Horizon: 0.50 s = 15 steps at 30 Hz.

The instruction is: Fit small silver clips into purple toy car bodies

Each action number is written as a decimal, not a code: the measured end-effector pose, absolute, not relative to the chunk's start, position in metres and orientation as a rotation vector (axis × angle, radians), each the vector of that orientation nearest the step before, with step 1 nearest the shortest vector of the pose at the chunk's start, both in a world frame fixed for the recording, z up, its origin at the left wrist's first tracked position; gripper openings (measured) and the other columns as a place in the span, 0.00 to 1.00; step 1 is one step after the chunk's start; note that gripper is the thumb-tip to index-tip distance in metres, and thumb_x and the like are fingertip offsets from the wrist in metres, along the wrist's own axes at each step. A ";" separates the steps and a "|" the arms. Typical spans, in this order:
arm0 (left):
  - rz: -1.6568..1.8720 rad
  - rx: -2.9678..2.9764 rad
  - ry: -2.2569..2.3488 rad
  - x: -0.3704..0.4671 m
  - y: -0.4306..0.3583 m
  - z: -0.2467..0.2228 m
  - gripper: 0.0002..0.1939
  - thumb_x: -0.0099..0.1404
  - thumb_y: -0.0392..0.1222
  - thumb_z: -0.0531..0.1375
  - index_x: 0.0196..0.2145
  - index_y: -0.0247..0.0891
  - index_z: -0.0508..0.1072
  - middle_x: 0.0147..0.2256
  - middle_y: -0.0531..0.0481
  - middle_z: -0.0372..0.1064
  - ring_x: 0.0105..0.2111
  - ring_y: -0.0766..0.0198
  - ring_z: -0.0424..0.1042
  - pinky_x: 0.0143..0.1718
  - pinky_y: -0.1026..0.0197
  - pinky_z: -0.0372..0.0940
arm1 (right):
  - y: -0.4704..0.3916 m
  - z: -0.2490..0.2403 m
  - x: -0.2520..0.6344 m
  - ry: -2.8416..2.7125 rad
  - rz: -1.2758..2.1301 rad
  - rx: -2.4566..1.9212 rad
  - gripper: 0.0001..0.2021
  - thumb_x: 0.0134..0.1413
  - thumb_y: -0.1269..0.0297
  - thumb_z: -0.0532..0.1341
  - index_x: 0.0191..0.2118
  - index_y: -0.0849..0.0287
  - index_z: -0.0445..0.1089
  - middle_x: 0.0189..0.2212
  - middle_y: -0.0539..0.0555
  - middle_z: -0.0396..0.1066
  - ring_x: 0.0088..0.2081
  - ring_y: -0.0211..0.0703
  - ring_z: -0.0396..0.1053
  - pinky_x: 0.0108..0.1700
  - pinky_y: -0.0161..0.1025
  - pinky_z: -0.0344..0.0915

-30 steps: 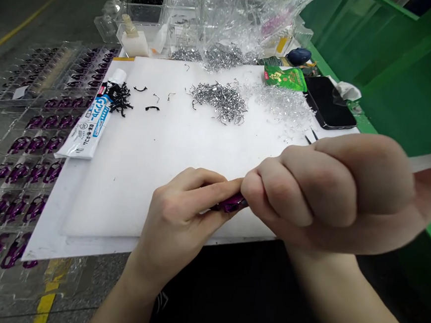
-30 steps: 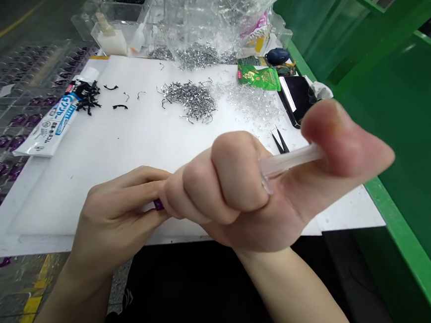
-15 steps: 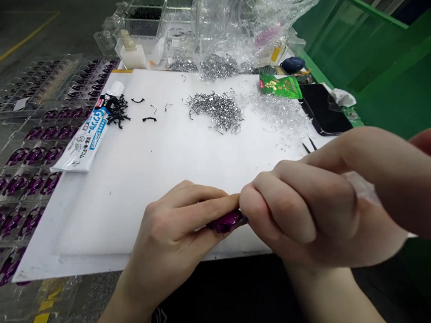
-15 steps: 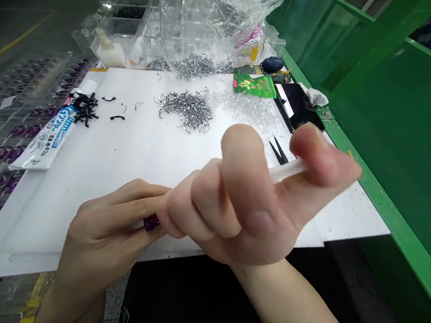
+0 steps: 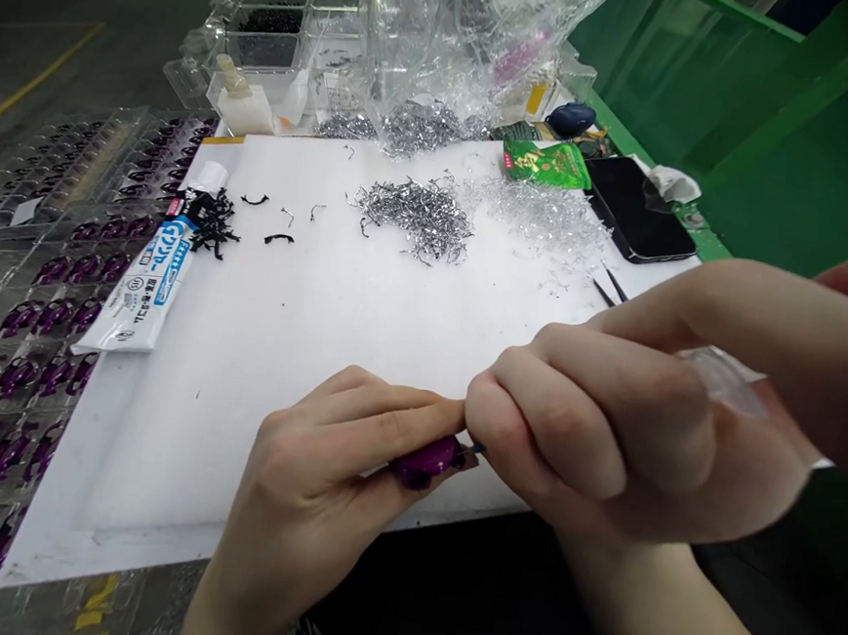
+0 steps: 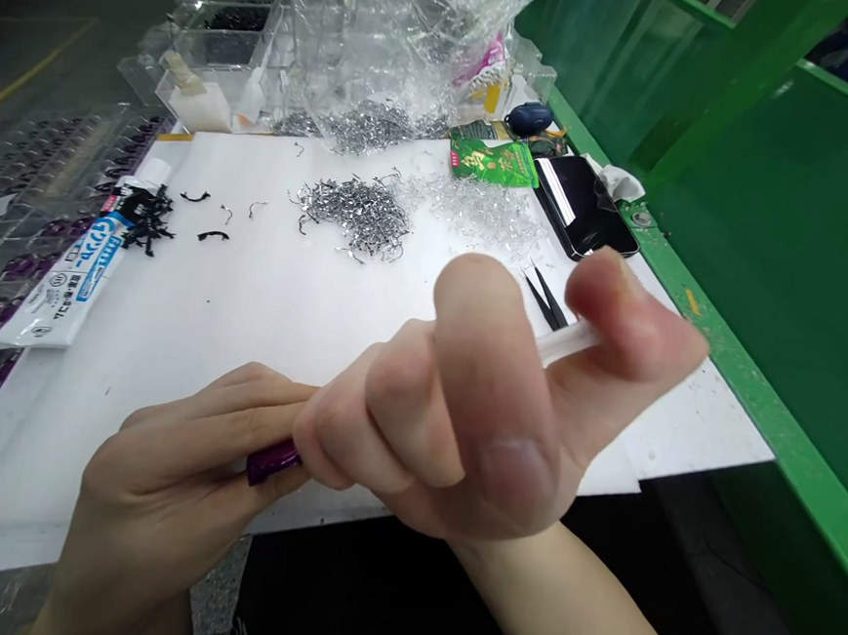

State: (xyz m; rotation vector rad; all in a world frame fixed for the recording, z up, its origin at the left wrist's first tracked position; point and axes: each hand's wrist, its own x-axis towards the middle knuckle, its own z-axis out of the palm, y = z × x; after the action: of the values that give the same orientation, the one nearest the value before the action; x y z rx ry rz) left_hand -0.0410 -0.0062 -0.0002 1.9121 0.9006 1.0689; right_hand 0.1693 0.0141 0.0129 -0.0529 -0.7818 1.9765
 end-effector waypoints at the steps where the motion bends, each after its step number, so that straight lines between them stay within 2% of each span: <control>1: 1.065 1.911 0.902 -0.041 -0.007 0.000 0.19 0.71 0.28 0.70 0.53 0.51 0.87 0.49 0.53 0.87 0.41 0.61 0.82 0.42 0.58 0.78 | 0.014 0.012 0.167 -0.784 1.927 0.056 0.29 0.70 0.43 0.54 0.20 0.54 0.55 0.14 0.46 0.44 0.20 0.40 0.48 0.33 0.41 0.61; 4: 1.068 1.905 0.902 -0.042 -0.008 0.001 0.20 0.71 0.29 0.71 0.53 0.53 0.87 0.48 0.54 0.87 0.41 0.60 0.82 0.41 0.58 0.77 | 0.014 0.009 0.159 -0.674 1.826 0.226 0.26 0.71 0.49 0.54 0.21 0.53 0.51 0.16 0.45 0.43 0.20 0.40 0.45 0.31 0.42 0.55; 9: 1.065 1.915 0.887 -0.042 -0.007 0.000 0.21 0.71 0.28 0.70 0.53 0.54 0.87 0.47 0.56 0.86 0.40 0.62 0.81 0.41 0.59 0.76 | 0.014 0.007 0.154 -0.608 1.800 0.306 0.25 0.71 0.49 0.54 0.22 0.52 0.53 0.16 0.44 0.45 0.21 0.39 0.41 0.30 0.42 0.51; 11: 1.068 1.923 0.876 -0.042 -0.006 0.000 0.20 0.71 0.28 0.71 0.52 0.54 0.87 0.46 0.56 0.87 0.40 0.62 0.80 0.41 0.60 0.76 | 0.015 0.009 0.154 -0.668 1.759 0.337 0.26 0.72 0.48 0.51 0.21 0.52 0.53 0.17 0.45 0.45 0.22 0.38 0.44 0.30 0.42 0.51; 13: 1.072 1.925 0.874 -0.041 -0.005 0.000 0.20 0.70 0.28 0.71 0.51 0.53 0.87 0.46 0.56 0.87 0.40 0.62 0.81 0.41 0.60 0.76 | 0.017 0.013 0.154 -0.754 1.738 0.331 0.26 0.70 0.48 0.43 0.21 0.52 0.54 0.18 0.45 0.46 0.23 0.37 0.45 0.30 0.41 0.50; 15: 1.086 1.930 0.872 -0.041 -0.004 0.000 0.20 0.69 0.26 0.72 0.49 0.52 0.87 0.44 0.56 0.87 0.39 0.63 0.81 0.40 0.61 0.76 | 0.018 0.018 0.152 -0.786 1.742 0.270 0.27 0.69 0.47 0.38 0.21 0.52 0.55 0.18 0.45 0.45 0.22 0.36 0.42 0.28 0.40 0.49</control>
State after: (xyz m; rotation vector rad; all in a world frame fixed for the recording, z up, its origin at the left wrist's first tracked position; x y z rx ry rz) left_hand -0.0406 -0.0044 0.0003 1.9302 0.8722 1.0859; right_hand 0.1522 0.0185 0.0177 0.2696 -0.7865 1.7419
